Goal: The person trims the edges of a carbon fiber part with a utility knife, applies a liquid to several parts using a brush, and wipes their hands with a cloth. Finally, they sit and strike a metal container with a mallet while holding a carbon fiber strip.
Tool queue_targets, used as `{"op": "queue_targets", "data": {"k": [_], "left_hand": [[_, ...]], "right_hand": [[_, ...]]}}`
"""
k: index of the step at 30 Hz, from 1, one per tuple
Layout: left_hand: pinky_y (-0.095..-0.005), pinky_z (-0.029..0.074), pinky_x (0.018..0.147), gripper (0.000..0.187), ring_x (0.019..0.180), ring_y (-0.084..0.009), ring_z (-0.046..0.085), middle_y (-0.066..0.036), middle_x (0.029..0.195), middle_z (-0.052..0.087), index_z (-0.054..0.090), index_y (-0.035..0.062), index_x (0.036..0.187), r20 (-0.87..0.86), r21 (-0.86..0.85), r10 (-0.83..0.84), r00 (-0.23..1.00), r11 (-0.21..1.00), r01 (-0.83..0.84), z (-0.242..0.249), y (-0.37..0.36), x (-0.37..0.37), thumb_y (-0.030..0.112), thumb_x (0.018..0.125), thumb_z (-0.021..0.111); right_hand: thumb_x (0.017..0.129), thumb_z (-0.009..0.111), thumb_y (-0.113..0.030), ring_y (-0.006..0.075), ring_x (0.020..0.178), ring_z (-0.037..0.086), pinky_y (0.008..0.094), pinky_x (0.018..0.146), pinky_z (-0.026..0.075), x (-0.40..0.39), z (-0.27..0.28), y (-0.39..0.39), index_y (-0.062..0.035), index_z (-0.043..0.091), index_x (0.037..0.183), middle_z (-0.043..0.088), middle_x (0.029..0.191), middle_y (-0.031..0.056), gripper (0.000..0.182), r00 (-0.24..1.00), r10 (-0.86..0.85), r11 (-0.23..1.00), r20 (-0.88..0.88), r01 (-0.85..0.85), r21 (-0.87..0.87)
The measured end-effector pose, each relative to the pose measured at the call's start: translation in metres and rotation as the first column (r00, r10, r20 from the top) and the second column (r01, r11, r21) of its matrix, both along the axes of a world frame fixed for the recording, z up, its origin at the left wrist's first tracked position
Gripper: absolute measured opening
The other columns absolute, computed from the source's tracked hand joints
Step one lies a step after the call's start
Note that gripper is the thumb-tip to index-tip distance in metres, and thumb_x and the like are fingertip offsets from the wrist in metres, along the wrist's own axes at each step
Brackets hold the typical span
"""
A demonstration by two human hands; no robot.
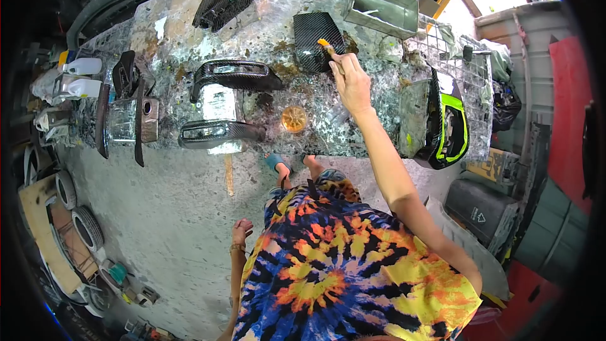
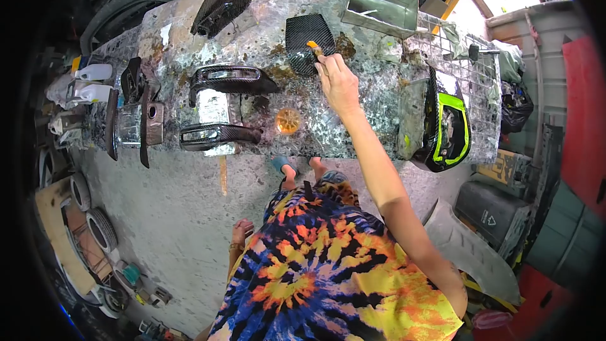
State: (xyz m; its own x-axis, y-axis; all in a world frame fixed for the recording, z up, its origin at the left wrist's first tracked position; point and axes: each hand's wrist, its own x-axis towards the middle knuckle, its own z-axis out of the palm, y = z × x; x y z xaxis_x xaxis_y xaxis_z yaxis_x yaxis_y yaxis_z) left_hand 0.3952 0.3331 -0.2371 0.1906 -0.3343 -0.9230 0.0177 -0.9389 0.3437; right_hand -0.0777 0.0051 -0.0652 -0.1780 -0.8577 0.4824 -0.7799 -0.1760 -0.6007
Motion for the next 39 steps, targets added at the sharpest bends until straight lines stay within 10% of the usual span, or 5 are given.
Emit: {"op": "queue_targets", "data": {"k": [8,32,39], "left_hand": [[-0.0386,0.05,0.075,0.036,0.092,-0.0249,0.062,-0.012,0.106,0.063,0.053,0.0089,0.116,-0.011,0.002,0.011,1.0,1.0,-0.011,0.003,0.0,-0.003,0.028,0.086,0.055],[-0.0361,0.051,0.071,0.037,0.091,-0.0231,0.062,-0.011,0.105,0.062,0.052,0.0073,0.114,-0.049,-0.032,0.024,0.999,0.999,-0.025,-0.026,0.007,0.009,0.035,0.089,0.053],[-0.0368,0.05,0.072,0.037,0.091,-0.0231,0.062,-0.011,0.102,0.063,0.052,0.0084,0.115,-0.064,-0.051,0.049,0.997,0.997,-0.052,-0.025,0.005,0.008,0.035,0.089,0.053]], "right_hand": [[0.085,0.06,-0.014,0.0289,0.072,0.059,0.0383,0.058,0.047,0.014,-0.031,0.058,-0.0058,0.056,0.094,0.053,0.084,0.0092,0.013,0.995,0.025,0.974,-0.102,-0.001,0.226],[0.085,0.059,-0.012,0.028,0.066,0.057,0.0376,0.055,0.047,0.036,0.012,-0.005,-0.0047,0.054,0.09,0.05,0.08,0.01,0.01,0.984,0.064,0.998,-0.167,-0.06,0.029],[0.086,0.058,-0.016,0.0267,0.073,0.058,0.0389,0.058,0.047,0.043,-0.023,0.044,-0.0065,0.053,0.094,0.048,0.084,0.0093,0.013,0.947,0.181,0.958,-0.264,-0.109,0.265]]}}
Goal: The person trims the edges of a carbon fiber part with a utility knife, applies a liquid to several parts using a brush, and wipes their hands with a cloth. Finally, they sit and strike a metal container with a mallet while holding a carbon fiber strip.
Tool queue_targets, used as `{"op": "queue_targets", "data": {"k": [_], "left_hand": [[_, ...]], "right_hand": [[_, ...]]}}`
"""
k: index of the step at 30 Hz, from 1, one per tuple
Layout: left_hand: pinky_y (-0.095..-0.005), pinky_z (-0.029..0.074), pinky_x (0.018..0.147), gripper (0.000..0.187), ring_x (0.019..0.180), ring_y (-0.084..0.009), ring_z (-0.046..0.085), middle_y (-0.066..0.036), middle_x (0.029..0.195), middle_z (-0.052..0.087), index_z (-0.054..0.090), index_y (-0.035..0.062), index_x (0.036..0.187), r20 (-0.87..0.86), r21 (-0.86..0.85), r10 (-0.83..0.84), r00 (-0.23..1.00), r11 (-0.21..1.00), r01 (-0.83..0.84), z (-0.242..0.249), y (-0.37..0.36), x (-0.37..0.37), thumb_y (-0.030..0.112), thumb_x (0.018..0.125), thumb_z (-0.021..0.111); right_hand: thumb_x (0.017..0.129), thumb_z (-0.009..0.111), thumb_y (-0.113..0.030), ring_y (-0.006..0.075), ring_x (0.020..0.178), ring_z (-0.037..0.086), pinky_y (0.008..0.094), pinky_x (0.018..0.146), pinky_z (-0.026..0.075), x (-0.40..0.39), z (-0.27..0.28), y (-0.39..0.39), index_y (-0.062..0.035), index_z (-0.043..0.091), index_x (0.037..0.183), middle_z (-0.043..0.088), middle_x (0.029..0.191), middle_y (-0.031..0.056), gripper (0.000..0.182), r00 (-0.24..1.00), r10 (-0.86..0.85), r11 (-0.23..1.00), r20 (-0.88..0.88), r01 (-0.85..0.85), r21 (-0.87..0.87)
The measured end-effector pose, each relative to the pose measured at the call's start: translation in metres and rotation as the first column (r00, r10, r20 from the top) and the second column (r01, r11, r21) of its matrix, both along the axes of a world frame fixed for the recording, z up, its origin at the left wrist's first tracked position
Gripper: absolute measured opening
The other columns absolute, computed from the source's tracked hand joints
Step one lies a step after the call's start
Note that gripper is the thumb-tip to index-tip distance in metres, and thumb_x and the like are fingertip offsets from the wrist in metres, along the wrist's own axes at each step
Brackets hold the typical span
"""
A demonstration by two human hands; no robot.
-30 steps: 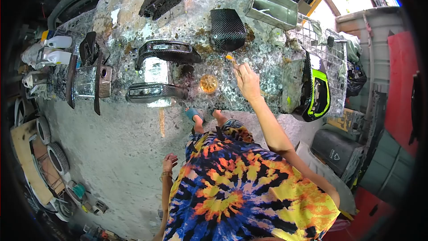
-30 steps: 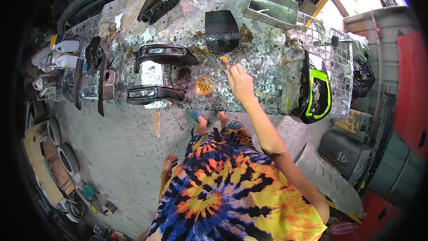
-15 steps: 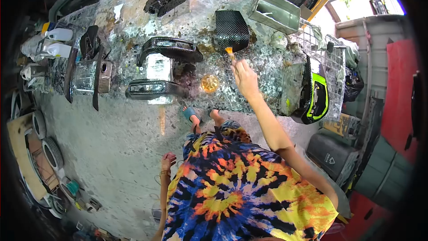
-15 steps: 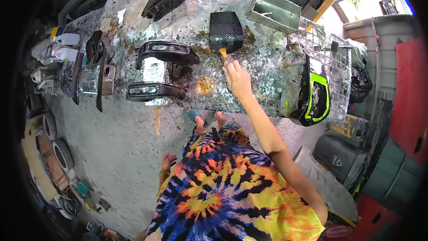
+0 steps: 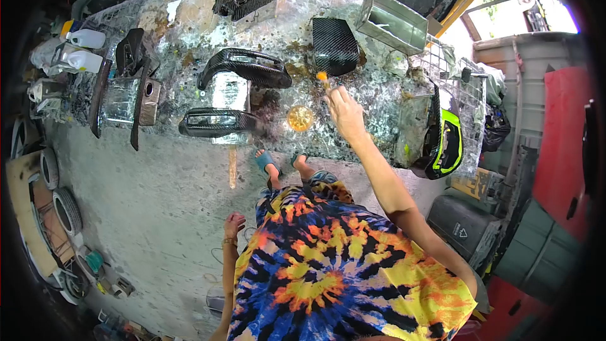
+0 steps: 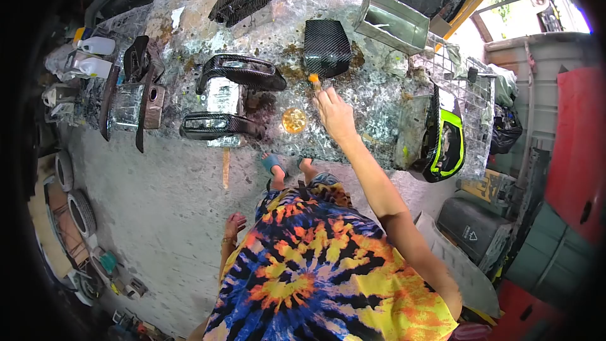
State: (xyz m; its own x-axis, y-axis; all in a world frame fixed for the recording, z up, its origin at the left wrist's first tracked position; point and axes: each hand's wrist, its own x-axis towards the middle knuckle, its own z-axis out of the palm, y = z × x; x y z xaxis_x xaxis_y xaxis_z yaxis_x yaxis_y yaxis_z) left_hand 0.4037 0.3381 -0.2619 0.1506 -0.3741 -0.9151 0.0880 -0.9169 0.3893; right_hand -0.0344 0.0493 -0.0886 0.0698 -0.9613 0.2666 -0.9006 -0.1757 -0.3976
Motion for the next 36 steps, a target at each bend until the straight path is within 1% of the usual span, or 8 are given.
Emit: {"op": "queue_targets", "data": {"k": [3,5,7,11,19,24,33,36], "left_hand": [[-0.0362,0.05,0.071,0.037,0.09,-0.0227,0.062,-0.01,0.102,0.064,0.053,0.0084,0.115,0.011,0.022,-0.021,1.0,1.0,0.021,0.004,-0.004,0.003,0.035,0.089,0.053],[-0.0359,0.05,0.071,0.037,0.089,-0.0225,0.062,-0.01,0.102,0.064,0.053,0.0083,0.114,0.021,0.033,-0.031,0.999,0.999,0.03,0.005,-0.005,0.001,0.035,0.089,0.053],[-0.0356,0.05,0.07,0.037,0.089,-0.0221,0.062,-0.01,0.103,0.064,0.053,0.0082,0.114,0.035,0.048,-0.029,0.999,0.998,0.028,0.004,-0.005,0.0,0.036,0.089,0.052],[-0.0347,0.049,0.071,0.039,0.09,-0.022,0.062,-0.01,0.104,0.063,0.052,0.0079,0.115,0.024,0.045,0.005,1.0,0.999,-0.006,0.003,-0.004,-0.007,0.037,0.089,0.052],[-0.0343,0.05,0.069,0.034,0.087,-0.0214,0.063,-0.009,0.099,0.065,0.054,0.0074,0.108,0.046,0.051,0.104,0.994,0.993,-0.106,0.019,0.024,-0.025,0.036,0.09,0.053],[-0.0342,0.052,0.066,0.029,0.083,-0.0211,0.064,-0.009,0.095,0.065,0.056,0.0084,0.107,0.048,0.093,0.173,0.984,0.98,-0.177,0.02,0.04,-0.033,0.031,0.089,0.054],[-0.0361,0.05,0.071,0.035,0.087,-0.0224,0.064,-0.01,0.099,0.064,0.054,0.0056,0.112,0.083,0.113,0.207,0.975,0.97,-0.215,0.033,0.023,-0.047,0.031,0.088,0.057],[-0.0357,0.05,0.072,0.034,0.088,-0.0217,0.063,-0.009,0.099,0.064,0.054,0.0067,0.112,0.08,0.132,0.212,0.974,0.966,-0.221,0.035,0.023,-0.046,0.031,0.088,0.056]], "right_hand": [[0.085,0.06,-0.017,0.028,0.073,0.059,0.0401,0.06,0.048,-0.002,0.009,0.002,-0.0058,0.054,0.091,0.052,0.083,0.0096,0.014,0.999,-0.032,0.995,0.016,0.031,0.094],[0.084,0.063,-0.019,0.0282,0.07,0.06,0.0382,0.06,0.048,-0.014,0.032,-0.019,-0.0035,0.057,0.088,0.058,0.081,0.0112,0.017,0.958,-0.022,0.995,0.287,-0.009,0.104],[0.083,0.065,-0.02,0.0162,0.057,0.054,0.0313,0.055,0.043,-0.023,0.058,-0.056,0.0013,0.062,0.082,0.059,0.066,0.013,0.021,0.862,-0.087,0.959,0.499,-0.064,0.277],[0.082,0.066,-0.022,0.0141,0.055,0.052,0.0318,0.054,0.042,-0.036,0.06,-0.136,0.0017,0.062,0.077,0.059,0.061,0.0096,0.025,0.891,0.079,0.909,0.448,-0.248,0.334],[0.08,0.069,-0.026,0.016,0.058,0.056,0.0328,0.057,0.045,-0.048,0.058,-0.212,0.0024,0.061,0.075,0.06,0.064,0.0115,0.03,0.934,0.142,0.864,0.327,-0.278,0.419],[0.083,0.066,-0.023,0.0076,0.054,0.046,0.0263,0.05,0.037,-0.062,0.04,-0.249,-0.0009,0.059,0.069,0.051,0.058,-0.0002,0.028,0.903,0.159,0.845,0.399,-0.333,0.419],[0.083,0.066,-0.022,0.0075,0.054,0.048,0.0247,0.05,0.039,-0.085,0.016,-0.309,-0.0018,0.063,0.074,0.055,0.061,-0.0004,0.023,0.898,0.06,0.823,0.436,-0.292,0.487],[0.081,0.064,-0.02,0.0168,0.064,0.062,0.0323,0.062,0.048,-0.086,0.008,-0.31,0.0012,0.065,0.081,0.065,0.068,0.0108,0.021,0.949,0.023,0.947,0.313,-0.121,0.297]]}}
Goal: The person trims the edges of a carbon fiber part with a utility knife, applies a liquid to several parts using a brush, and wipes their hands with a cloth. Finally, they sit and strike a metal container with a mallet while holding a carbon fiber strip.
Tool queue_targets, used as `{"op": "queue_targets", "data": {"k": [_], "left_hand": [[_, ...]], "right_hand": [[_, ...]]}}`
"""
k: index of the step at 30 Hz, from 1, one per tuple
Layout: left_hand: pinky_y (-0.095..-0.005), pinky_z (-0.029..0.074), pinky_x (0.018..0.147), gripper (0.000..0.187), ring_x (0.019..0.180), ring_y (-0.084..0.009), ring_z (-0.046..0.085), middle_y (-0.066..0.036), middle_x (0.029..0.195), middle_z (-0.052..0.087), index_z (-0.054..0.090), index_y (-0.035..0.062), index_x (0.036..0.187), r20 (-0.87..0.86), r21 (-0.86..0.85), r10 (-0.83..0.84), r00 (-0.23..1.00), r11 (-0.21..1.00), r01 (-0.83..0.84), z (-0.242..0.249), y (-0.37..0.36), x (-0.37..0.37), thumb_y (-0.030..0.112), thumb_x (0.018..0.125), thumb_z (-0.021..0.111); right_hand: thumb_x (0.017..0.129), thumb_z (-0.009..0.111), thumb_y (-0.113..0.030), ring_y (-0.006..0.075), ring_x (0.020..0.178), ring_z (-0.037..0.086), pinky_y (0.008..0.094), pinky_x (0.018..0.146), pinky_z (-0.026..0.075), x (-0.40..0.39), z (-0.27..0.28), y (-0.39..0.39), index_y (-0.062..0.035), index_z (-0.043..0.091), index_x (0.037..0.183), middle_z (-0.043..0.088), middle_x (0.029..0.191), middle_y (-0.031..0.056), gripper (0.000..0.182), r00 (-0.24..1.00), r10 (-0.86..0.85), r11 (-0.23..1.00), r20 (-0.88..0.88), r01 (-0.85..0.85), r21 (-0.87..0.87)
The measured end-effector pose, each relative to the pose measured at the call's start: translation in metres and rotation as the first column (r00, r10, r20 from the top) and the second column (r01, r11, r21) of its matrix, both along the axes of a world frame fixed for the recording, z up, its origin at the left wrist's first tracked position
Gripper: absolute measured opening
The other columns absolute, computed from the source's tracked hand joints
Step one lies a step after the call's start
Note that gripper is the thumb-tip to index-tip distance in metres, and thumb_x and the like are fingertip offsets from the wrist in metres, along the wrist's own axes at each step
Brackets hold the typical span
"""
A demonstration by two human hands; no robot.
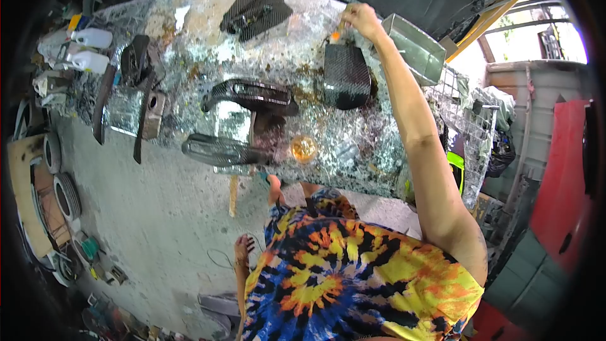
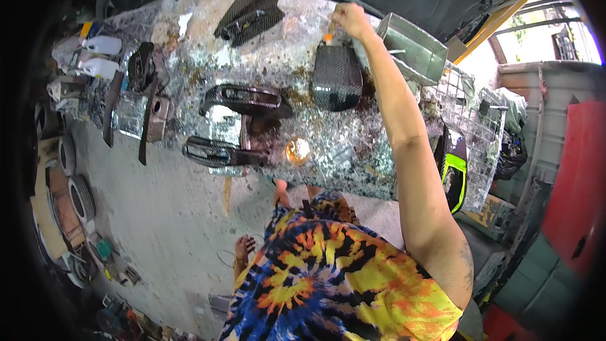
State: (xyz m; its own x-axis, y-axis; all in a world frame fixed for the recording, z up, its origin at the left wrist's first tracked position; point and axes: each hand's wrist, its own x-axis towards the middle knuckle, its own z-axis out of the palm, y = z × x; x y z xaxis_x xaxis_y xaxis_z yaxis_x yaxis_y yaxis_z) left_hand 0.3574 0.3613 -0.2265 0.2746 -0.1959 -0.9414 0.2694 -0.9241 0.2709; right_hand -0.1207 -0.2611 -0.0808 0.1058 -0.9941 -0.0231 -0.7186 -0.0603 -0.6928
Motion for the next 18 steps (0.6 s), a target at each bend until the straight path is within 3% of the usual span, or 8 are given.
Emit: {"op": "queue_targets", "data": {"k": [1,3,5,11,13,18], "left_hand": [[-0.0357,0.05,0.072,0.034,0.089,-0.0216,0.063,-0.009,0.099,0.064,0.054,0.007,0.112,-0.003,-0.005,0.002,1.0,1.0,-0.002,-0.001,0.002,-0.002,0.031,0.088,0.056],[-0.0351,0.051,0.069,0.03,0.085,-0.0214,0.063,-0.009,0.098,0.065,0.056,0.0099,0.109,0.005,-0.018,-0.012,1.0,1.0,0.012,-0.005,0.005,-0.005,0.033,0.089,0.055],[-0.0355,0.05,0.07,0.029,0.087,-0.0217,0.063,-0.008,0.097,0.065,0.056,0.0103,0.108,-0.008,-0.007,-0.023,1.0,1.0,0.022,-0.008,0.006,-0.008,0.033,0.089,0.055],[-0.035,0.05,0.069,0.033,0.087,-0.022,0.063,-0.009,0.098,0.065,0.056,0.0093,0.11,-0.067,-0.011,-0.095,0.993,0.995,0.095,-0.028,-0.011,-0.003,0.034,0.089,0.055],[-0.0347,0.05,0.07,0.034,0.088,-0.0219,0.063,-0.009,0.1,0.064,0.055,0.0088,0.11,-0.09,-0.023,-0.123,0.988,0.992,0.121,-0.03,-0.02,0.003,0.035,0.089,0.054],[-0.0346,0.049,0.071,0.035,0.09,-0.0216,0.062,-0.01,0.104,0.063,0.054,0.0091,0.112,-0.093,-0.055,-0.191,0.977,0.981,0.186,-0.027,-0.039,0.028,0.036,0.089,0.053]], "right_hand": [[0.082,0.062,-0.019,0.0237,0.067,0.064,0.0339,0.064,0.048,0.01,0.019,0.019,0.0001,0.065,0.081,0.065,0.071,0.0148,0.02,1.0,-0.009,0.996,0.025,0.011,-0.085],[0.084,0.061,-0.021,0.0303,0.071,0.063,0.037,0.065,0.049,0.023,0.03,0.056,-0.002,0.064,0.083,0.065,0.076,0.0165,0.019,0.994,0.043,0.98,-0.104,-0.063,-0.189],[0.085,0.06,-0.023,0.0335,0.075,0.062,0.0401,0.066,0.049,0.038,0.045,0.105,-0.0034,0.061,0.085,0.063,0.082,0.0163,0.019,0.989,0.129,0.962,-0.079,-0.144,-0.234],[0.084,0.06,-0.017,0.0267,0.064,0.058,0.0364,0.054,0.05,0.063,0.038,0.219,-0.0068,0.054,0.087,0.052,0.078,0.008,0.012,0.961,0.171,0.952,-0.215,-0.218,-0.215],[0.085,0.059,-0.017,0.023,0.071,0.058,0.0347,0.055,0.049,0.069,0.034,0.247,-0.0077,0.054,0.087,0.049,0.081,0.0069,0.011,0.937,0.191,0.946,-0.291,-0.256,-0.201],[0.085,0.058,-0.018,0.0272,0.071,0.057,0.038,0.058,0.049,0.073,0.027,0.291,-0.0083,0.055,0.089,0.049,0.081,0.0083,0.011,0.928,0.176,0.964,-0.33,-0.231,-0.135]]}}
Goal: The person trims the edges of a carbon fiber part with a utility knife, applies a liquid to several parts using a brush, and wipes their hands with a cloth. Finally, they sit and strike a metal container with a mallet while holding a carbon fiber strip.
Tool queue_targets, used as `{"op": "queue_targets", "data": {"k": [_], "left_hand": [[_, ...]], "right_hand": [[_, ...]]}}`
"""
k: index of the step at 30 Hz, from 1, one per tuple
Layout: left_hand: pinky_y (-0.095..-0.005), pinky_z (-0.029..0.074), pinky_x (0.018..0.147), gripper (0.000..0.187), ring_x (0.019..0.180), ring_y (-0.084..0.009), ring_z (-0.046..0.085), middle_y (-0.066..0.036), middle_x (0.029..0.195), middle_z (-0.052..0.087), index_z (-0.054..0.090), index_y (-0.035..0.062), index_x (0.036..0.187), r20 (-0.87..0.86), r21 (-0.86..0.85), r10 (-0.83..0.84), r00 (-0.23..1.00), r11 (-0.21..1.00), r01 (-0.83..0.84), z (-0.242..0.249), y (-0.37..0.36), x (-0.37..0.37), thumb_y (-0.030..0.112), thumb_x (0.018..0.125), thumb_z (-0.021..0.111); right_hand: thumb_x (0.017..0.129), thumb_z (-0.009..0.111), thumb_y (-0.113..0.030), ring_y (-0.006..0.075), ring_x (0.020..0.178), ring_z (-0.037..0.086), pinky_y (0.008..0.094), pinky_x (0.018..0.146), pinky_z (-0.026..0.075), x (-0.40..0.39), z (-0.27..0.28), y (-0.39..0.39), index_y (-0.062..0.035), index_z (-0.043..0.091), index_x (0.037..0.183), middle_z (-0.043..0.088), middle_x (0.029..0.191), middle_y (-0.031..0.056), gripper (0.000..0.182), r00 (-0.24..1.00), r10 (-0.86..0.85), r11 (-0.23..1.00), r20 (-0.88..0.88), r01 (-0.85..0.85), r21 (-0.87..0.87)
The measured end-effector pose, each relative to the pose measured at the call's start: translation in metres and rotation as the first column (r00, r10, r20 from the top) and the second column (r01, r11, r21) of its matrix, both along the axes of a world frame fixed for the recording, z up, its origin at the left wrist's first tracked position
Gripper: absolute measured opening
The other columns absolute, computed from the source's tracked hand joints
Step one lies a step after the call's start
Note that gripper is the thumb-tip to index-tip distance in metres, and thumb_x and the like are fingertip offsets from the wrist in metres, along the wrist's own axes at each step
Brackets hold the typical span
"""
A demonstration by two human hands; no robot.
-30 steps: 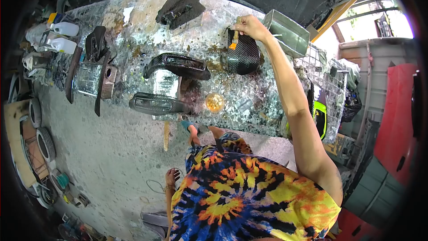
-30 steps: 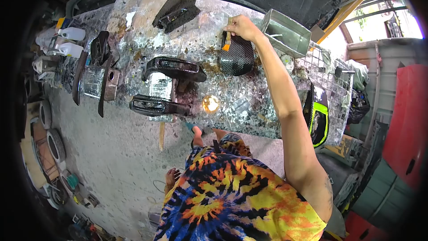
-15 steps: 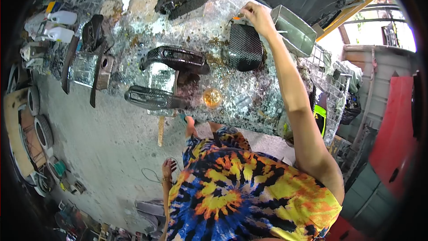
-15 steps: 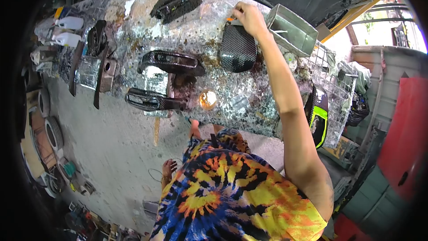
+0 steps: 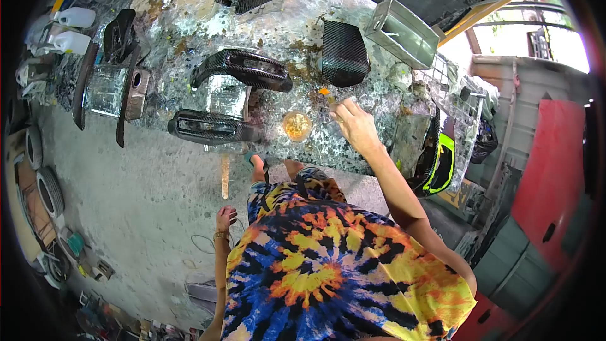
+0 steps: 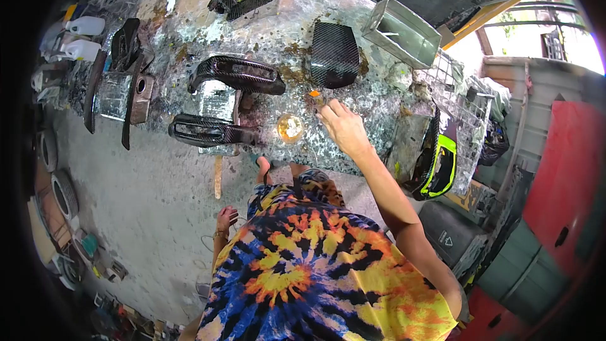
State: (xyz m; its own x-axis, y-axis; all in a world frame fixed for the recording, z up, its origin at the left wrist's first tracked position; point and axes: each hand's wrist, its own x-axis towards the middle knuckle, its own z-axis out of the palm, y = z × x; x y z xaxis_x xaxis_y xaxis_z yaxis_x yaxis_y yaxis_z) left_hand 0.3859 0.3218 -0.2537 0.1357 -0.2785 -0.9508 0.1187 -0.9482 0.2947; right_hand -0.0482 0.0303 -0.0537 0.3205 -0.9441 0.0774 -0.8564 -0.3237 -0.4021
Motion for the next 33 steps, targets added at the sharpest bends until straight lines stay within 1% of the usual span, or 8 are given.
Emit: {"op": "queue_targets", "data": {"k": [4,9,13,19,21,27,28,33], "left_hand": [[-0.0352,0.05,0.071,0.035,0.089,-0.0218,0.062,-0.01,0.104,0.063,0.054,0.0093,0.113,-0.005,0.021,-0.058,0.998,0.998,0.058,-0.009,-0.007,0.026,0.035,0.09,0.052],[-0.0356,0.05,0.069,0.032,0.089,-0.0218,0.062,-0.009,0.103,0.063,0.053,0.0099,0.114,0.021,0.023,-0.079,0.997,0.997,0.078,-0.017,-0.009,0.05,0.032,0.091,0.05],[-0.0358,0.05,0.07,0.032,0.09,-0.0221,0.062,-0.01,0.104,0.063,0.053,0.0097,0.113,0.062,-0.023,-0.018,0.998,1.0,0.019,-0.005,-0.012,0.048,0.032,0.091,0.051],[-0.0374,0.05,0.073,0.038,0.091,-0.0233,0.062,-0.01,0.103,0.064,0.054,0.0113,0.113,0.076,0.031,-0.044,0.996,0.999,0.042,0.025,-0.003,0.009,0.038,0.086,0.057],[-0.037,0.05,0.073,0.039,0.091,-0.0229,0.062,-0.009,0.103,0.064,0.055,0.0117,0.114,0.079,0.027,-0.001,0.997,1.0,-0.001,0.03,0.003,-0.005,0.038,0.086,0.058],[-0.0351,0.05,0.073,0.038,0.091,-0.0217,0.063,-0.01,0.101,0.065,0.054,0.0085,0.115,0.036,-0.041,0.041,0.998,0.998,-0.04,0.016,0.041,-0.024,0.036,0.087,0.056],[-0.0351,0.05,0.073,0.038,0.091,-0.0217,0.063,-0.01,0.101,0.065,0.054,0.0085,0.115,0.035,-0.047,0.029,0.999,0.999,-0.028,0.013,0.047,-0.026,0.036,0.087,0.056],[-0.0351,0.05,0.073,0.038,0.091,-0.0218,0.063,-0.01,0.101,0.065,0.054,0.0081,0.115,0.068,0.032,0.011,0.998,0.999,-0.013,0.031,0.041,-0.045,0.035,0.087,0.055]], "right_hand": [[0.086,0.057,-0.017,0.0313,0.069,0.056,0.0375,0.06,0.048,0.001,0.034,-0.003,-0.0071,0.057,0.095,0.052,0.083,0.0103,0.013,0.948,-0.261,0.962,0.184,0.238,0.138],[0.086,0.061,-0.011,0.0143,0.062,0.05,0.0262,0.053,0.04,-0.019,0.039,-0.029,-0.0029,0.061,0.094,0.055,0.076,0.0047,0.011,0.885,-0.324,0.94,0.335,0.341,0.01],[0.086,0.063,-0.016,0.0048,0.059,0.044,0.0219,0.054,0.037,-0.038,0.032,-0.057,0.001,0.06,0.086,0.055,0.066,-0.0014,0.017,0.553,-0.466,0.88,0.691,0.373,0.295],[0.084,0.065,-0.026,0.011,0.057,0.045,0.0305,0.053,0.038,-0.046,0.004,-0.141,0.0009,0.057,0.072,0.049,0.057,0.0027,0.03,0.783,-0.267,0.925,0.562,0.045,0.377],[0.083,0.065,-0.027,0.0133,0.056,0.047,0.0313,0.054,0.04,-0.042,0.004,-0.171,-0.0006,0.058,0.071,0.053,0.058,0.0038,0.03,0.891,-0.198,0.945,0.409,0.063,0.322],[0.079,0.068,-0.028,0.015,0.054,0.052,0.0304,0.053,0.042,-0.056,-0.036,-0.247,-0.0016,0.061,0.07,0.058,0.059,0.0067,0.029,0.807,-0.144,0.925,0.572,-0.096,0.369],[0.084,0.066,-0.024,0.0075,0.053,0.046,0.0252,0.051,0.039,-0.057,-0.035,-0.255,-0.0022,0.063,0.078,0.051,0.057,0.0002,0.023,0.837,-0.131,0.914,0.531,-0.106,0.393],[0.084,0.066,-0.025,0.0069,0.054,0.047,0.025,0.051,0.039,-0.072,-0.055,-0.295,-0.0042,0.062,0.076,0.054,0.06,0.0006,0.022,0.816,-0.223,0.875,0.533,-0.073,0.478]]}}
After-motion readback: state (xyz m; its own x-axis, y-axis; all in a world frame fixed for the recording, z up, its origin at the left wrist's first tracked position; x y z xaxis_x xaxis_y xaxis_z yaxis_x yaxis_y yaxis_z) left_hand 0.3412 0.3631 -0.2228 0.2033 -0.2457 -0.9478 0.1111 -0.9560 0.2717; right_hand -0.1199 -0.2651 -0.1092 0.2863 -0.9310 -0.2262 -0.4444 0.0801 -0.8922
